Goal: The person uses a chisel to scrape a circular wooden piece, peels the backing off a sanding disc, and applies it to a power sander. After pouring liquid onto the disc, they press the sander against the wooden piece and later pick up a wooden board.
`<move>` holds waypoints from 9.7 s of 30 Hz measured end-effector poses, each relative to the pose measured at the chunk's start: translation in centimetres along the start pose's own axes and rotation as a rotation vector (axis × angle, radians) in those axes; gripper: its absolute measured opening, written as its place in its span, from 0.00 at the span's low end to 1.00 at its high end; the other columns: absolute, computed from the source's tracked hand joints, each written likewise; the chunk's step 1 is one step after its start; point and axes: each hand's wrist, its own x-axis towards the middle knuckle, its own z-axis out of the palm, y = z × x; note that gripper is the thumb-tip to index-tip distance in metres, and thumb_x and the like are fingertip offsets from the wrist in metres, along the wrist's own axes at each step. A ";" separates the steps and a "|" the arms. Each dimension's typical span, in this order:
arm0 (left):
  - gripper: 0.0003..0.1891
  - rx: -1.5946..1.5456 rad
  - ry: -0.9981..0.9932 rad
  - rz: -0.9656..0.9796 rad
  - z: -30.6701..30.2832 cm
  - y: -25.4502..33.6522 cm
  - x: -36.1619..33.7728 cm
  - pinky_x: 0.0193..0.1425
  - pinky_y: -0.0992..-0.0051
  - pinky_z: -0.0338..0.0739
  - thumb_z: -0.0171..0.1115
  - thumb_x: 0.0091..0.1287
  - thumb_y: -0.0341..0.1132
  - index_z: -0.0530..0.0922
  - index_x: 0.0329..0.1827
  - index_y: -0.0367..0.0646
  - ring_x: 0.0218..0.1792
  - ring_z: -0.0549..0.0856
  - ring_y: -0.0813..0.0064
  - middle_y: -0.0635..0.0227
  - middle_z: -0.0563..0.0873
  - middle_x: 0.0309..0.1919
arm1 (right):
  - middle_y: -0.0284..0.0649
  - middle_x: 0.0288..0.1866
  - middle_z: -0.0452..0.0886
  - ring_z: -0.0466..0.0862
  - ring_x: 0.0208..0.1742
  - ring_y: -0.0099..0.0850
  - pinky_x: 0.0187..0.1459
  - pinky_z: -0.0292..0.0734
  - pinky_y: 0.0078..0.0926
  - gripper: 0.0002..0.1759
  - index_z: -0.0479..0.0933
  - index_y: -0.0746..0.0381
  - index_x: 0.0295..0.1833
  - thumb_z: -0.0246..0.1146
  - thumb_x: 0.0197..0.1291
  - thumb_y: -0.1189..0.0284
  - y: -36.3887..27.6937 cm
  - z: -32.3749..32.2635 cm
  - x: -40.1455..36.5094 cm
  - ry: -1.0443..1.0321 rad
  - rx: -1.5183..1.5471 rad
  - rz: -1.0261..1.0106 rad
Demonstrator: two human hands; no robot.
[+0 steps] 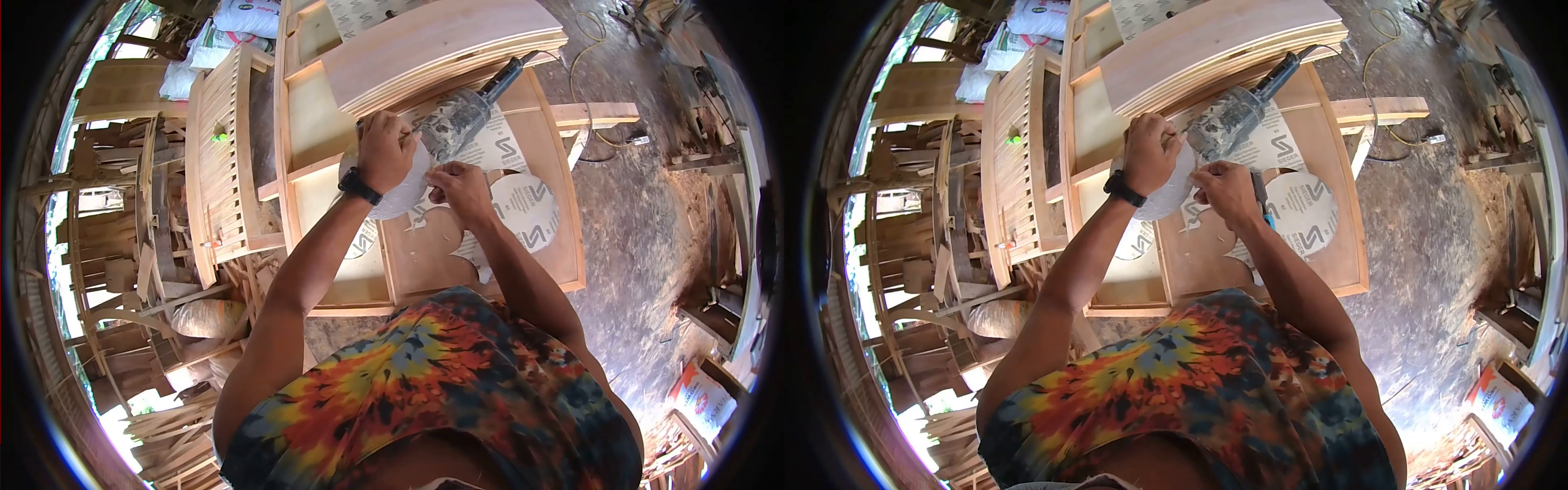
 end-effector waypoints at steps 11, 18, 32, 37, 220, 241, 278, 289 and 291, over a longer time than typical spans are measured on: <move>0.09 -0.218 0.073 -0.215 1.5 -3.5 -0.1 0.52 0.54 0.74 0.68 0.71 0.34 0.77 0.42 0.39 0.42 0.83 0.50 0.57 0.84 0.36 | 0.42 0.31 0.87 0.86 0.27 0.26 0.30 0.79 0.22 0.12 0.84 0.72 0.41 0.70 0.62 0.72 -0.4 0.0 -0.2 0.005 -0.046 0.000; 0.08 -0.273 0.100 -0.302 1.1 -3.6 -0.4 0.47 0.54 0.77 0.66 0.73 0.32 0.76 0.43 0.38 0.40 0.85 0.49 0.55 0.85 0.36 | 0.42 0.30 0.87 0.86 0.27 0.25 0.30 0.78 0.22 0.12 0.84 0.72 0.41 0.70 0.62 0.71 0.0 0.0 0.2 0.010 -0.044 -0.012; 0.08 -0.380 0.317 -0.208 0.4 -3.8 -0.4 0.36 0.66 0.79 0.63 0.73 0.26 0.70 0.39 0.36 0.32 0.82 0.64 0.58 0.85 0.39 | 0.41 0.28 0.86 0.86 0.25 0.26 0.28 0.79 0.23 0.12 0.84 0.72 0.37 0.70 0.60 0.71 0.8 0.5 -0.6 0.049 -0.054 -0.029; 0.06 -0.349 0.388 -0.264 0.8 -3.7 -0.7 0.36 0.72 0.79 0.63 0.74 0.27 0.75 0.39 0.36 0.32 0.84 0.72 0.59 0.88 0.41 | 0.40 0.28 0.84 0.85 0.25 0.26 0.31 0.82 0.23 0.11 0.82 0.72 0.37 0.71 0.62 0.73 -0.1 0.7 -1.2 0.055 -0.113 -0.001; 0.06 -0.049 0.135 -0.230 0.4 2.7 -4.5 0.32 0.51 0.80 0.63 0.54 0.30 0.76 0.26 0.37 0.29 0.84 0.45 0.53 0.84 0.29 | 0.51 0.33 0.87 0.88 0.30 0.33 0.35 0.83 0.26 0.14 0.79 0.77 0.44 0.66 0.61 0.75 2.1 1.4 -0.4 -0.066 0.255 0.110; 0.06 -0.519 0.121 -0.357 -4.1 1.2 -7.9 0.33 0.68 0.78 0.66 0.52 0.22 0.75 0.26 0.36 0.27 0.84 0.66 0.57 0.87 0.30 | 0.49 0.36 0.87 0.88 0.31 0.33 0.39 0.88 0.29 0.16 0.81 0.79 0.49 0.62 0.63 0.76 1.7 1.2 -0.2 -0.092 0.292 0.114; 0.06 -0.390 -0.402 -0.278 -6.8 0.3 -3.9 0.51 0.62 0.82 0.65 0.69 0.28 0.81 0.43 0.34 0.43 0.89 0.57 0.53 0.88 0.39 | 0.48 0.38 0.88 0.89 0.34 0.32 0.41 0.87 0.26 0.16 0.81 0.77 0.49 0.65 0.64 0.73 1.9 1.1 -0.5 -0.105 0.299 0.093; 0.10 -0.249 -0.103 -0.087 -2.0 0.4 -2.6 0.50 0.61 0.83 0.70 0.65 0.29 0.88 0.47 0.35 0.42 0.89 0.51 0.53 0.90 0.40 | 0.47 0.38 0.88 0.89 0.34 0.32 0.40 0.87 0.28 0.16 0.81 0.77 0.49 0.66 0.64 0.73 2.3 0.8 -0.2 -0.110 0.283 0.085; 0.08 -0.253 -0.102 -0.059 -1.8 0.4 -2.5 0.49 0.55 0.81 0.67 0.67 0.32 0.85 0.44 0.36 0.42 0.86 0.48 0.53 0.87 0.37 | 0.47 0.38 0.88 0.89 0.34 0.32 0.41 0.87 0.28 0.16 0.81 0.77 0.49 0.66 0.64 0.73 2.1 0.9 -0.3 -0.119 0.287 0.086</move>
